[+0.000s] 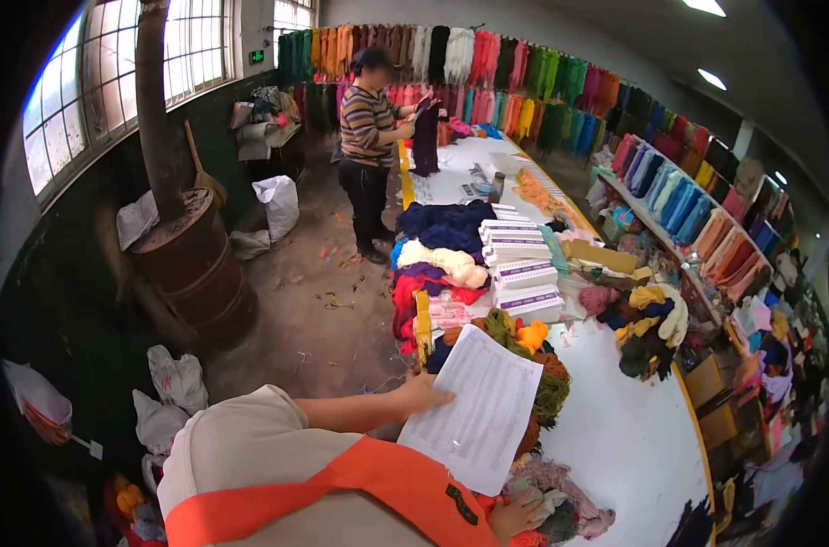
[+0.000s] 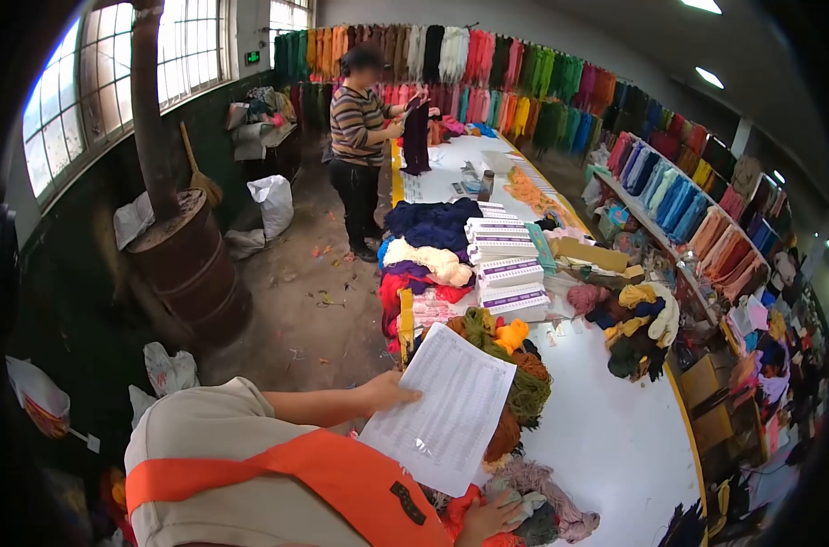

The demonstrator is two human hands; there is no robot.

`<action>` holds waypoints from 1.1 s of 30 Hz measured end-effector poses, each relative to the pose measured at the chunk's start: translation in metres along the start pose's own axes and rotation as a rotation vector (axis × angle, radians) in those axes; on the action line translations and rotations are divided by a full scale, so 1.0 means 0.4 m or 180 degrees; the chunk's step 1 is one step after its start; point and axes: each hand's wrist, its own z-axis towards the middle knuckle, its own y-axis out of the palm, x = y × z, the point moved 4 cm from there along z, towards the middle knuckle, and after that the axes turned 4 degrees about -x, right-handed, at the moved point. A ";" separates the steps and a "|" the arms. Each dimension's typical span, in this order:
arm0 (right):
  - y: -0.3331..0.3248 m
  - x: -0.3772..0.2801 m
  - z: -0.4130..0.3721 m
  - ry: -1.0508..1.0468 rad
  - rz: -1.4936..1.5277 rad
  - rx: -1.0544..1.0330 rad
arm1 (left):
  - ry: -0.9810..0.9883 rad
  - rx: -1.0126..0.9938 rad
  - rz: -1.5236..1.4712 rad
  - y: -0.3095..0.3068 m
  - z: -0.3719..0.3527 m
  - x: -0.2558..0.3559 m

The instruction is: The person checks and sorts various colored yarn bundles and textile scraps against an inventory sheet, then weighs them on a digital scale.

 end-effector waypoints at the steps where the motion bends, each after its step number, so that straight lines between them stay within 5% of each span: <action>1: 0.012 0.003 0.001 0.0004 0.0007 -0.0007 | -0.0005 -0.0001 0.0009 0.003 -0.004 0.004; 6: 0.043 0.023 0.028 0.0030 -0.0075 0.0374 | -0.0055 -0.0101 0.0257 0.036 -0.014 0.026; 22: 0.030 0.005 0.032 0.0199 -0.0191 0.0144 | 0.0179 -0.0138 0.0007 0.052 0.020 -0.019; 28: 0.026 0.009 0.025 -0.0029 -0.0140 0.0454 | 0.0206 0.0302 0.0979 0.052 -0.011 0.028; 33: 0.047 0.015 0.034 -0.0148 -0.0239 0.0737 | 0.0294 0.0151 -0.0219 0.051 0.014 0.027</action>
